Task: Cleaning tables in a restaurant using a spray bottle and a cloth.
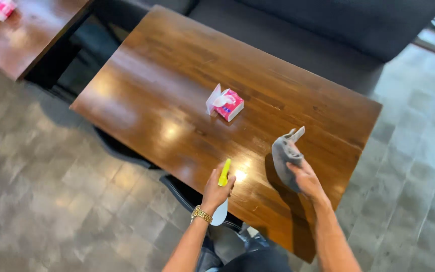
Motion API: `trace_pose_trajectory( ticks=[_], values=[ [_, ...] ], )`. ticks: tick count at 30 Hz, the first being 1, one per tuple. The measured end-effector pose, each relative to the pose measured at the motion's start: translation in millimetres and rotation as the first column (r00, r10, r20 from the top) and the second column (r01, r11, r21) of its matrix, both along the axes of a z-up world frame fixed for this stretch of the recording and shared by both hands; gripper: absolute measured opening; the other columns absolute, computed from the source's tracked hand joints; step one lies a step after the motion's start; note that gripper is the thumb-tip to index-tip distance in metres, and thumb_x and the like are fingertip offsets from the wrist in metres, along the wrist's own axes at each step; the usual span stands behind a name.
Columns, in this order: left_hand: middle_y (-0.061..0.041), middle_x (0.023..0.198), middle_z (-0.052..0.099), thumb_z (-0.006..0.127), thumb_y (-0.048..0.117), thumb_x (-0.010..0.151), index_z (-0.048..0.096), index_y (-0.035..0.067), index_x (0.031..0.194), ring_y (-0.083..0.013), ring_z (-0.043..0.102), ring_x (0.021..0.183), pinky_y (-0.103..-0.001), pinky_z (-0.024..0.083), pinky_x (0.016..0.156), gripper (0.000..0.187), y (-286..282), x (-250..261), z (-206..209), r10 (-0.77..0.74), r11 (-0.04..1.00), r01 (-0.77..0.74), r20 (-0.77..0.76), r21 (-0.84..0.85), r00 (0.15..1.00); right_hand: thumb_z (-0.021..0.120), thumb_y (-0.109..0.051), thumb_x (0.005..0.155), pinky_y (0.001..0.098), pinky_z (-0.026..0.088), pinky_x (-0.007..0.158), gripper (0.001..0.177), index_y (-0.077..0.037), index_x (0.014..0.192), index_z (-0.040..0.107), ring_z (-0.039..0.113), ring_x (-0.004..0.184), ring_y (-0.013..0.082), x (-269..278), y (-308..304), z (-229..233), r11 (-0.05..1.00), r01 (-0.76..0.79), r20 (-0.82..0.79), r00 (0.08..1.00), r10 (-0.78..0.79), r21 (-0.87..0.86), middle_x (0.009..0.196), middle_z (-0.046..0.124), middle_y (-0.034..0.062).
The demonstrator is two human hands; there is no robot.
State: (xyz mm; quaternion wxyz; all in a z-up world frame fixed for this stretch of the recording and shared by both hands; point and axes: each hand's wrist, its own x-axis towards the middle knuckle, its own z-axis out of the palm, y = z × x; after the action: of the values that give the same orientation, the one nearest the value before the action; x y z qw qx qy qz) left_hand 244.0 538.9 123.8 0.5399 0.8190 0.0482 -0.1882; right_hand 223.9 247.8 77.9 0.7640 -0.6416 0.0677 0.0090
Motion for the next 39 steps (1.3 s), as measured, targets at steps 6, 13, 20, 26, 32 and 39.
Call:
trace_pose_trajectory(
  ticks=[6, 13, 20, 26, 32, 39],
  values=[
    [-0.002, 0.109, 0.075, 0.073, 0.041, 0.091, 0.07, 0.02, 0.116, -0.026, 0.073, 0.097, -0.042, 0.055, 0.079, 0.033, 37, 39, -43, -0.402, 0.899, 0.365, 0.127, 0.243, 0.907, 0.063, -0.084, 0.073, 0.0534, 0.005, 0.122, 0.111, -0.036, 0.161, 0.016, 0.008, 0.154, 0.035, -14, 61, 22, -0.001, -0.567, -0.558, 0.811, -0.173, -0.824, 0.168, 0.011, 0.0129],
    [-0.004, 0.113, 0.077, 0.07, 0.046, 0.087, 0.07, 0.021, 0.118, -0.0309, 0.072, 0.105, -0.042, 0.056, 0.086, 0.04, 56, 79, -35, -0.573, 0.801, 0.536, 0.082, 0.268, 0.815, 0.055, -0.066, 0.085, 0.06, 0.009, 0.123, 0.076, -0.042, 0.154, 0.036, 0.021, 0.154, 0.0324, -76, 96, -133, 0.001, 0.042, 0.04, 0.945, -0.324, -0.999, 0.168, 0.024, 0.0073],
    [-0.005, 0.114, 0.076, 0.068, 0.049, 0.086, 0.068, 0.026, 0.123, -0.0327, 0.07, 0.107, -0.046, 0.054, 0.089, 0.043, 34, 94, -73, -0.663, 0.726, 0.643, -0.004, 0.245, 0.749, 0.059, -0.044, 0.087, 0.0555, 0.012, 0.126, 0.071, -0.035, 0.155, 0.04, 0.026, 0.155, 0.0275, -121, 162, -140, 0.105, 0.057, -0.001, 0.874, -0.487, -0.993, 0.168, 0.03, 0.0018],
    [-0.011, 0.103, 0.077, 0.067, 0.054, 0.091, 0.069, 0.021, 0.108, -0.0352, 0.071, 0.099, -0.048, 0.054, 0.083, 0.038, 12, 107, -65, -0.685, 0.621, 0.684, -0.16, 0.382, 0.711, 0.058, -0.041, 0.096, 0.058, 0.014, 0.124, 0.069, -0.027, 0.16, 0.038, 0.026, 0.156, 0.0317, -115, 164, -153, 0.032, 0.1, 0.031, 0.568, -0.822, -0.994, 0.169, 0.031, 0.0069],
    [-0.011, 0.087, 0.077, 0.066, 0.055, 0.085, 0.067, 0.021, 0.1, -0.0297, 0.076, 0.083, -0.045, 0.055, 0.076, 0.038, 1, 123, -49, -0.672, 0.647, 0.705, -0.22, 0.291, 0.707, 0.061, -0.038, 0.093, 0.0575, 0.017, 0.124, 0.068, -0.026, 0.157, 0.04, 0.032, 0.154, 0.0326, -107, 187, -137, 0.026, 0.209, 0.147, 0.765, -0.627, -0.978, 0.167, 0.034, 0.0089],
    [-0.017, 0.117, 0.069, 0.073, 0.027, 0.092, 0.063, 0.006, 0.127, -0.0335, 0.067, 0.105, -0.043, 0.054, 0.085, 0.042, -5, 167, -63, -0.583, 0.795, 0.593, 0.426, 0.127, 0.692, 0.071, -0.045, 0.076, 0.0552, 0.021, 0.119, 0.082, -0.03, 0.153, 0.046, 0.034, 0.147, 0.0305, 2, 203, -93, 0.356, -0.141, -0.157, 0.987, -0.018, -0.924, 0.158, 0.04, 0.0111]
  ],
)
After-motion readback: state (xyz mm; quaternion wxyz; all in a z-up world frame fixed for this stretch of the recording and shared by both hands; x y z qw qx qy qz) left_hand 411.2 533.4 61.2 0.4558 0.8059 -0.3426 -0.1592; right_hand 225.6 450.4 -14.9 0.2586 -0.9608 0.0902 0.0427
